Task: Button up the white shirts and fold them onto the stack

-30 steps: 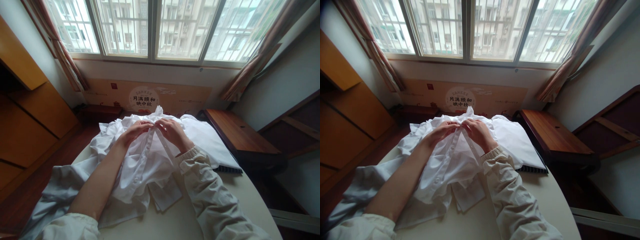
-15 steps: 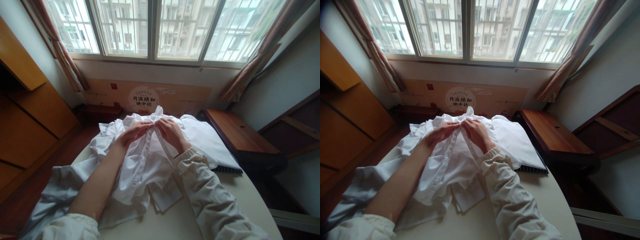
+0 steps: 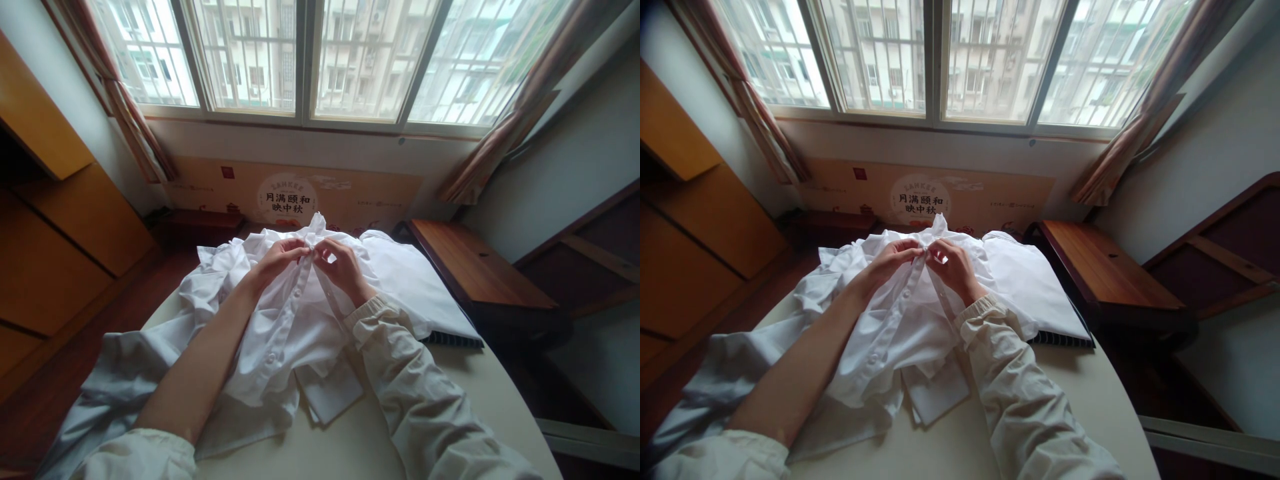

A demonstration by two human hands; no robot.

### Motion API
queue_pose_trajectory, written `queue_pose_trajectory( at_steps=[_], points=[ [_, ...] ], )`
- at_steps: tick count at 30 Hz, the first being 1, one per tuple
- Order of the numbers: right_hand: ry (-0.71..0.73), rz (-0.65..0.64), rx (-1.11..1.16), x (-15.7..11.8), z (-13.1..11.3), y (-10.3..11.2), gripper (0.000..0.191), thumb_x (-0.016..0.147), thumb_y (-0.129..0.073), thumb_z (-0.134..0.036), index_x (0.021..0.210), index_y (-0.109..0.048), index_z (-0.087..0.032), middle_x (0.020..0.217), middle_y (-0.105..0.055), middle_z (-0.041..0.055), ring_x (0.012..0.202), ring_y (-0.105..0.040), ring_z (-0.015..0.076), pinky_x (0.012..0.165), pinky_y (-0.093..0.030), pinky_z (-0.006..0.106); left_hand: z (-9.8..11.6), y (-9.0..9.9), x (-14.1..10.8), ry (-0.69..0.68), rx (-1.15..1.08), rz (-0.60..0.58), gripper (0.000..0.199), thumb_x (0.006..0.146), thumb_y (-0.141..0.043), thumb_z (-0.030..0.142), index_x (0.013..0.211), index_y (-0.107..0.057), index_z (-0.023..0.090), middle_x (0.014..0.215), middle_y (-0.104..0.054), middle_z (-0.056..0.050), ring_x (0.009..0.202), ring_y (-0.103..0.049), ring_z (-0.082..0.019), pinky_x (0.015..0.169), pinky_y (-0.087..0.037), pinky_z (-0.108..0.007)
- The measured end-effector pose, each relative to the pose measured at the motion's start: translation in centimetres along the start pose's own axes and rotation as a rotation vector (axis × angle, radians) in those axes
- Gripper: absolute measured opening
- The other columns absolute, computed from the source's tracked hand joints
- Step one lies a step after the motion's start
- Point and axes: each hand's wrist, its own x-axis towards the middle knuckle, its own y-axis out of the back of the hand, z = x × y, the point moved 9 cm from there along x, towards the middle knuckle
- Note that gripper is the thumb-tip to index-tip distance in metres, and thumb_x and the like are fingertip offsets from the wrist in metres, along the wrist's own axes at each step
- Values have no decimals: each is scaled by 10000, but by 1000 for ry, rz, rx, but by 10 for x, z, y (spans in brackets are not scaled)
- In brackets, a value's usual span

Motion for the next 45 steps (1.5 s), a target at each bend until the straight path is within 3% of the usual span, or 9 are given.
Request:
queue_pose_trajectory(
  at_steps=[8, 16, 25, 32, 37, 41, 45],
  points=[
    [32, 45, -13, 2, -7, 7, 151, 959, -610, -321, 841, -634, -230, 871, -673, 22, 806, -627, 183, 764, -497, 290, 9, -7, -1, 20, 13, -9, 295, 811, -837, 451, 878, -799, 167, 913, -752, -48, 861, -662, -189, 834, -481, -294],
    [-17, -3, 43, 3, 6, 2, 160, 984, -576, -347, 960, -682, -230, 927, -719, 36, 858, -662, 196, 679, -503, 265, -7, 3, 1, 40, -100, 9, 240, 790, -828, 384, 897, -786, 173, 914, -749, -42, 835, -660, -168, 838, -486, -287],
    [-26, -25, 50, 6, 6, 2, 231, 1041, -575, -386, 983, -723, -219, 954, -765, 50, 872, -688, 213, 827, -523, 324, 0, -1, 0, 32, -31, -6, 304, 775, -891, 427, 865, -770, 162, 868, -710, -22, 806, -604, -149, 785, -438, -273],
    [-86, -25, 7, 7, 8, 2, 171, 1038, -608, -355, 976, -706, -229, 930, -756, 37, 809, -668, 205, 805, -502, 319, -14, 5, -1, 129, -157, 75, 322, 743, -908, 406, 856, -721, 170, 849, -687, -12, 767, -624, -134, 740, -466, -243],
    [19, 67, -154, 11, -23, 24, 94, 944, -733, -290, 960, -677, -217, 919, -706, 37, 832, -623, 194, 780, -454, 294, -12, 24, 3, 67, -113, 240, 276, 780, -871, 380, 857, -704, 175, 770, -641, 13, 646, -542, -101, 626, -424, -230],
    [-54, -78, -297, 11, -37, 24, 241, 922, -790, -410, 826, -674, -222, 780, -680, 3, 697, -570, 162, 673, -362, 284, -12, 37, 5, 56, -173, 353, 260, 750, -868, 332, 869, -703, 170, 736, -635, 21, 589, -504, -91, 560, -394, -226],
    [-182, -248, -484, 3, -30, 11, 432, 844, -844, -606, 745, -675, -221, 728, -691, 18, 647, -550, 168, 621, -288, 305, -21, 45, 6, 102, -288, 417, 273, 727, -866, 322, 881, -700, 169, 768, -692, -5, 635, -604, -130, 600, -473, -245]
  ],
)
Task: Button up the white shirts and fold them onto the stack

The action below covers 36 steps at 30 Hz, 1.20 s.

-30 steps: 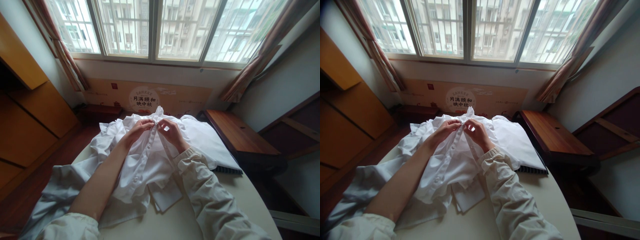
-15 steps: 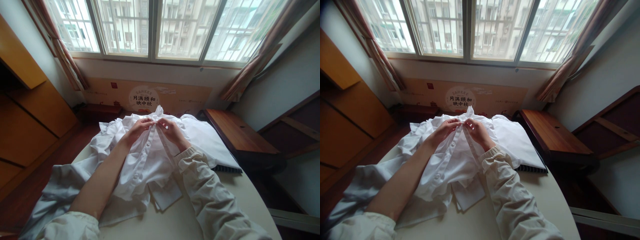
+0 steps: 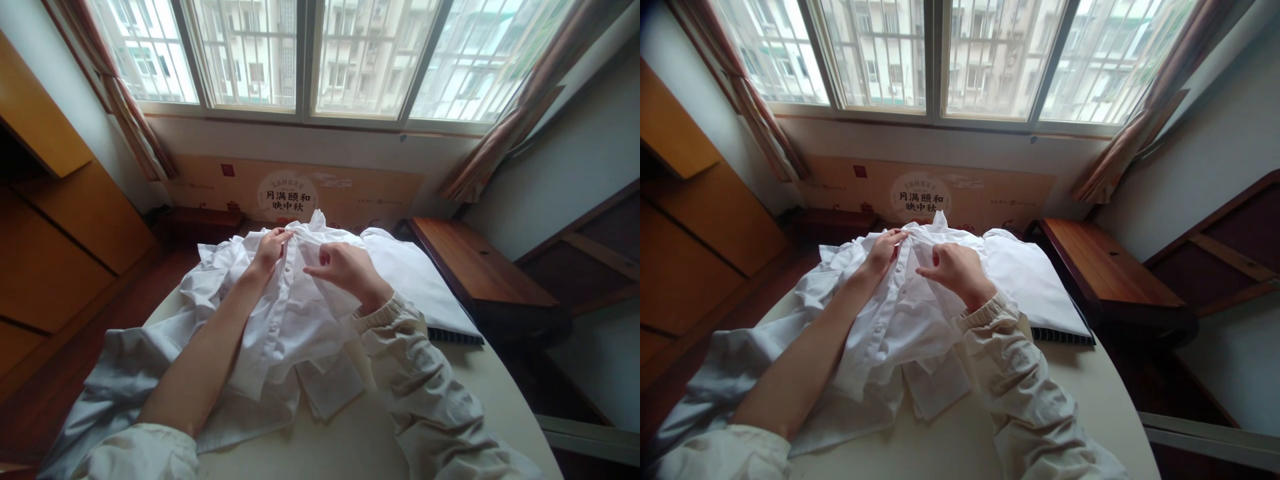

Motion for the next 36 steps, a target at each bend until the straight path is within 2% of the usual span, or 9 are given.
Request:
queue_pose_trajectory(
  at_steps=[5, 10, 13, 18, 21, 23, 26, 30, 36],
  points=[
    [-37, -106, -112, -1, 1, -28, 535, 804, -816, -726, 766, -714, -202, 803, -740, 81, 691, -601, 206, 619, -318, 319, -6, 5, 4, 19, -10, 30, 256, 740, -867, 316, 854, -691, 168, 773, -698, -2, 636, -630, -123, 619, -500, -235],
    [-42, -175, -113, -1, 5, -38, 199, 863, -777, -362, 762, -734, -196, 812, -755, 72, 718, -623, 203, 623, -311, 310, -8, 7, 4, 27, -4, 41, 281, 724, -882, 322, 871, -698, 168, 750, -682, 11, 587, -592, -103, 583, -478, -227],
    [27, -172, 24, -1, 2, -31, 141, 891, -716, -279, 773, -720, -202, 784, -737, 37, 696, -593, 170, 626, -305, 290, -7, 7, 2, 34, 23, 36, 338, 696, -916, 361, 877, -709, 165, 774, -700, -1, 598, -603, -101, 594, -476, -224],
    [93, -223, 260, 0, -3, -23, 235, 980, -605, -252, 770, -689, -189, 740, -692, 18, 633, -500, 141, 628, -300, 289, 0, -5, -7, 101, 253, -193, 479, 727, -900, 582, 909, -768, 158, 895, -768, -88, 738, -712, -185, 713, -557, -296],
    [98, -248, 315, -1, -3, -20, 258, 988, -560, -216, 754, -662, -183, 712, -654, 14, 639, -479, 142, 632, -298, 291, 13, 2, -13, 136, 505, -259, 582, 772, -808, 735, 872, -782, 162, 912, -781, -121, 737, -729, -228, 691, -570, -334],
    [94, -257, 335, -2, -3, -18, 264, 990, -539, -208, 754, -654, -180, 710, -646, 15, 649, -486, 144, 641, -307, 289, 21, 6, -19, 169, 716, -333, 584, 729, -840, 742, 792, -780, 164, 849, -773, -113, 680, -711, -222, 643, -549, -320],
    [97, -251, 342, -2, -3, -15, 275, 986, -529, -202, 746, -661, -174, 702, -648, 13, 647, -493, 142, 646, -318, 286, 22, 1, -38, 253, 929, -566, 503, 643, -937, 651, 744, -796, 179, 764, -760, -83, 649, -698, -206, 591, -513, -275],
    [107, -202, 329, -2, -2, -11, 229, 956, -586, -203, 779, -728, -168, 715, -690, 10, 645, -533, 138, 647, -340, 277, 20, -18, -59, 247, 905, -801, 336, 653, -964, 504, 711, -809, 211, 722, -757, -62, 675, -714, -202, 562, -514, -235],
    [129, -33, 343, 1, 0, 1, 101, 897, -677, -161, 921, -772, -185, 876, -772, 30, 752, -641, 159, 673, -408, 253, 23, -32, -49, 123, 666, -724, 253, 663, -973, 385, 744, -832, 191, 775, -777, -109, 641, -721, -213, 556, -558, -265]
  ],
)
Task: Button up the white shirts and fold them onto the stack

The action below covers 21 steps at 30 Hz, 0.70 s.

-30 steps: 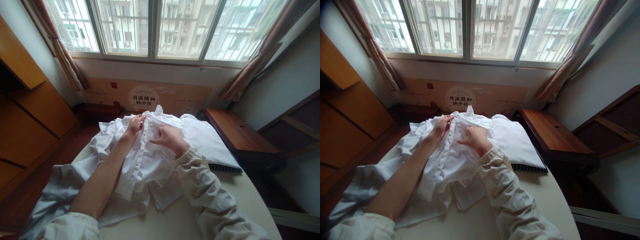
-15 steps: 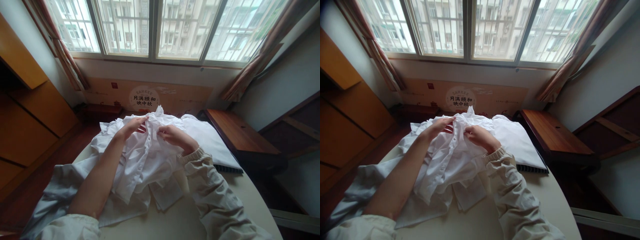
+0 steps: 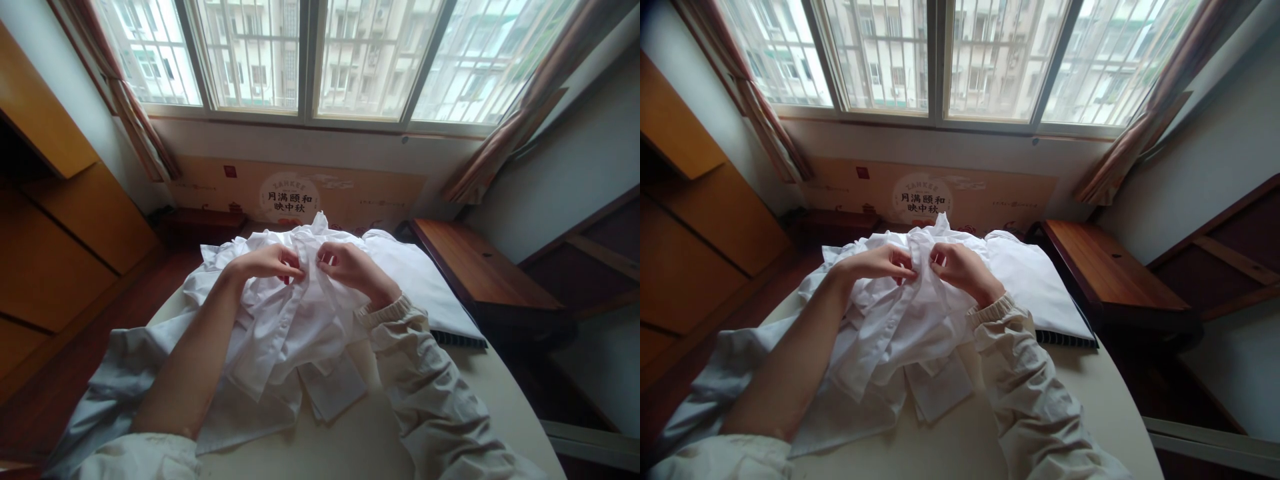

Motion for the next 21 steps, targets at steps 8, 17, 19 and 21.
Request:
queue_pose_trajectory(
  at_steps=[8, 17, 19, 21],
  points=[
    [1, 192, 16, 4, 0, 15, 67, 865, -694, -171, 911, -737, -193, 846, -761, 10, 702, -644, 145, 682, -437, 252, 12, 21, 5, -133, 28, 327, 271, 774, -889, 429, 839, -851, 169, 769, -757, -83, 606, -653, -163, 535, -493, -249],
    [-25, 269, 42, 5, 4, 10, 69, 873, -711, -197, 923, -757, -207, 852, -773, 6, 697, -669, 151, 694, -471, 257, 14, 7, 14, -206, 5, 342, 326, 820, -852, 481, 898, -881, 166, 765, -765, -77, 626, -631, -158, 510, -412, -221],
    [-23, 264, 41, 5, 3, 10, 72, 879, -716, -203, 933, -763, -210, 859, -780, 8, 699, -676, 154, 694, -474, 256, 12, 8, 15, -210, -25, 329, 315, 800, -871, 443, 959, -890, 171, 855, -802, -93, 676, -664, -175, 536, -437, -225],
    [-25, 262, 27, 5, 2, 11, 79, 886, -717, -209, 944, -771, -215, 874, -789, 12, 702, -680, 157, 699, -476, 258, 13, 8, 15, -213, -26, 323, 287, 790, -874, 392, 981, -893, 178, 914, -820, -99, 718, -687, -185, 561, -458, -225]
  ],
)
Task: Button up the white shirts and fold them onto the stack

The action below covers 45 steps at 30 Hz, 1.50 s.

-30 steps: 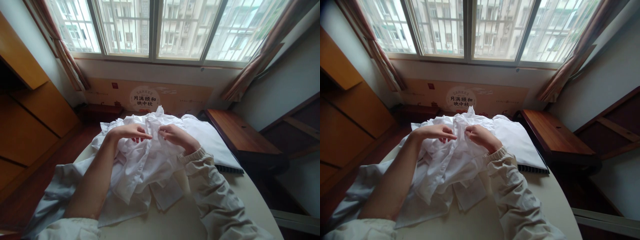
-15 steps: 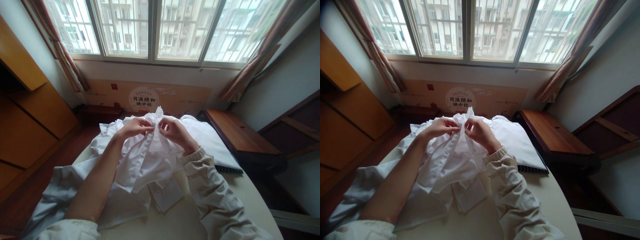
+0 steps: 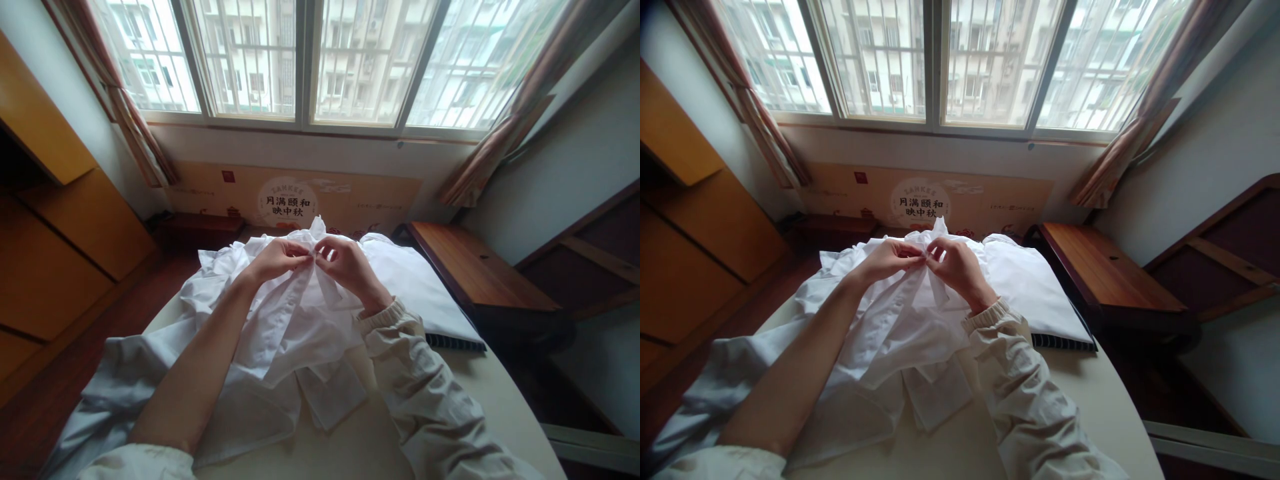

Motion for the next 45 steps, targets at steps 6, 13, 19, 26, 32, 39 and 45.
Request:
queue_pose_trajectory(
  at_steps=[6, 13, 19, 26, 32, 39, 45],
  points=[
    [-40, 8, -159, 0, -4, 5, 94, 902, -718, -235, 969, -783, -238, 886, -798, 18, 748, -693, 184, 734, -469, 276, 6, 0, 0, 3, 19, -5, 246, 785, -855, 356, 953, -894, 181, 907, -821, -93, 701, -684, -181, 539, -444, -218],
    [-30, -7, -208, -2, -3, -1, 108, 917, -708, -239, 985, -791, -252, 842, -784, 5, 743, -685, 190, 717, -435, 278, 6, 0, 0, 6, 65, 6, 262, 811, -838, 398, 934, -895, 174, 828, -805, -90, 633, -644, -161, 511, -406, -224],
    [-8, -13, -30, -1, -1, -3, 128, 898, -721, -204, 987, -810, -229, 851, -792, 6, 690, -677, 158, 702, -469, 259, 5, 2, 0, 22, 75, 59, 233, 773, -863, 379, 881, -890, 174, 777, -791, -71, 619, -631, -159, 517, -391, -227],
    [-7, 4, 42, 0, 0, -3, 105, 882, -737, -185, 941, -820, -209, 772, -766, 5, 696, -689, 160, 692, -480, 257, 1, 0, 3, -28, 104, 73, 212, 818, -819, 379, 876, -892, 189, 841, -821, -79, 738, -718, -215, 592, -464, -244],
    [-31, 28, 123, 1, 4, -4, 156, 885, -699, -199, 947, -842, -190, 796, -780, 27, 696, -674, 160, 680, -493, 263, -5, -5, 5, -26, 31, 76, 216, 828, -800, 360, 929, -895, 194, 908, -831, -73, 792, -729, -211, 681, -506, -254],
    [-88, 9, 308, 4, 16, -2, 203, 885, -663, -214, 962, -847, -176, 958, -808, 58, 720, -673, 152, 667, -533, 263, -21, -9, 4, 157, -163, 145, 265, 813, -783, 403, 934, -869, 183, 844, -788, -76, 725, -690, -183, 640, -482, -257],
    [-10, 39, 302, 6, 17, -1, 130, 887, -764, -298, 917, -807, -178, 935, -795, 58, 838, -720, 184, 729, -559, 276, -27, -5, 4, 177, -170, 108, 395, 778, -866, 534, 968, -867, 188, 908, -798, -78, 741, -681, -172, 679, -490, -263]
  ],
)
